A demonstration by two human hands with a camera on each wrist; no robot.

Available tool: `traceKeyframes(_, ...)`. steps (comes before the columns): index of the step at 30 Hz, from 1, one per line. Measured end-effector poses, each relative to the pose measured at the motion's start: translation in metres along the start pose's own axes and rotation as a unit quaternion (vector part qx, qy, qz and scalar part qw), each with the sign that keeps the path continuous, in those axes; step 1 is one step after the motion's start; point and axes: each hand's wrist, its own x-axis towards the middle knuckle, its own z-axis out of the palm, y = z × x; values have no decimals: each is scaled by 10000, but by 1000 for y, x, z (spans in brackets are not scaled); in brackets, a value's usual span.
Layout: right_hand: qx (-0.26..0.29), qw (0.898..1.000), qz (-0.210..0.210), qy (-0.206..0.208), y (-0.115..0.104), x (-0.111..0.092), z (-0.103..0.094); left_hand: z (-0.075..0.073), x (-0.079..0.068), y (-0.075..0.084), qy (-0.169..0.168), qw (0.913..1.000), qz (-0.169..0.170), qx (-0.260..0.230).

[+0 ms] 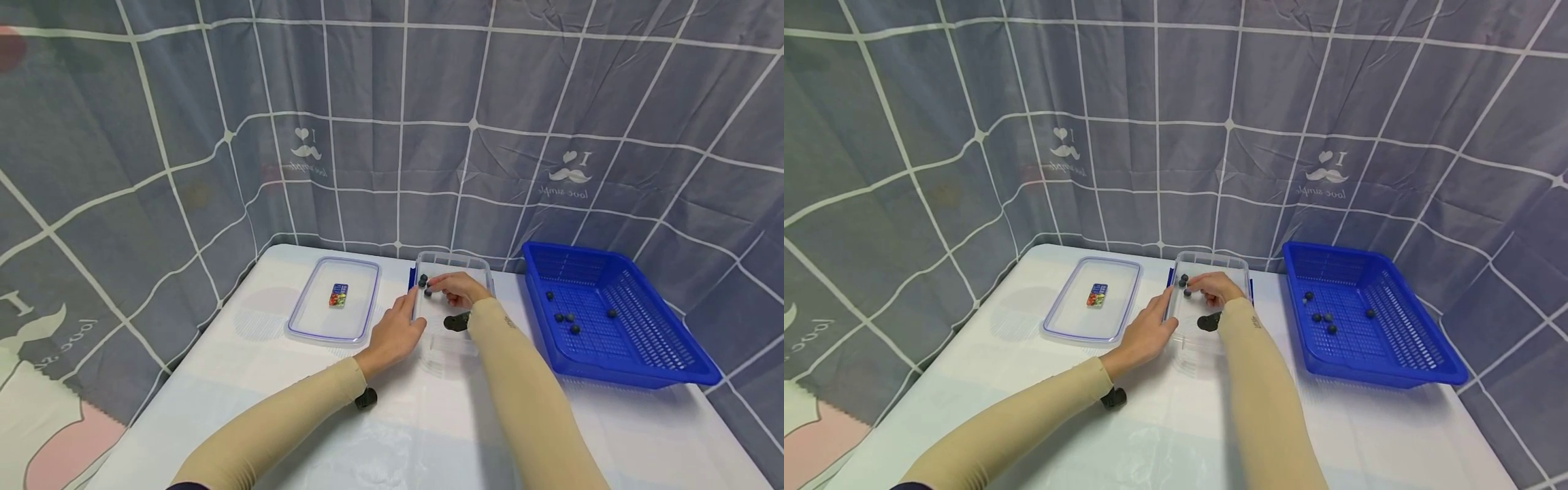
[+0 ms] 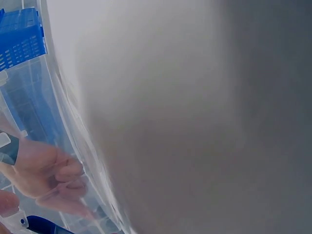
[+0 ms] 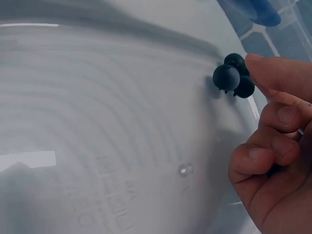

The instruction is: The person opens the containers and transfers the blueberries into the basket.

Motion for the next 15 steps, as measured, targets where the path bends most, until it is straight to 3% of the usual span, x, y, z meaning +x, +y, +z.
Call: traceKeyframes(15,-228,9997,26,102,6,3,2,2,1,-1,9,10000,6,16)
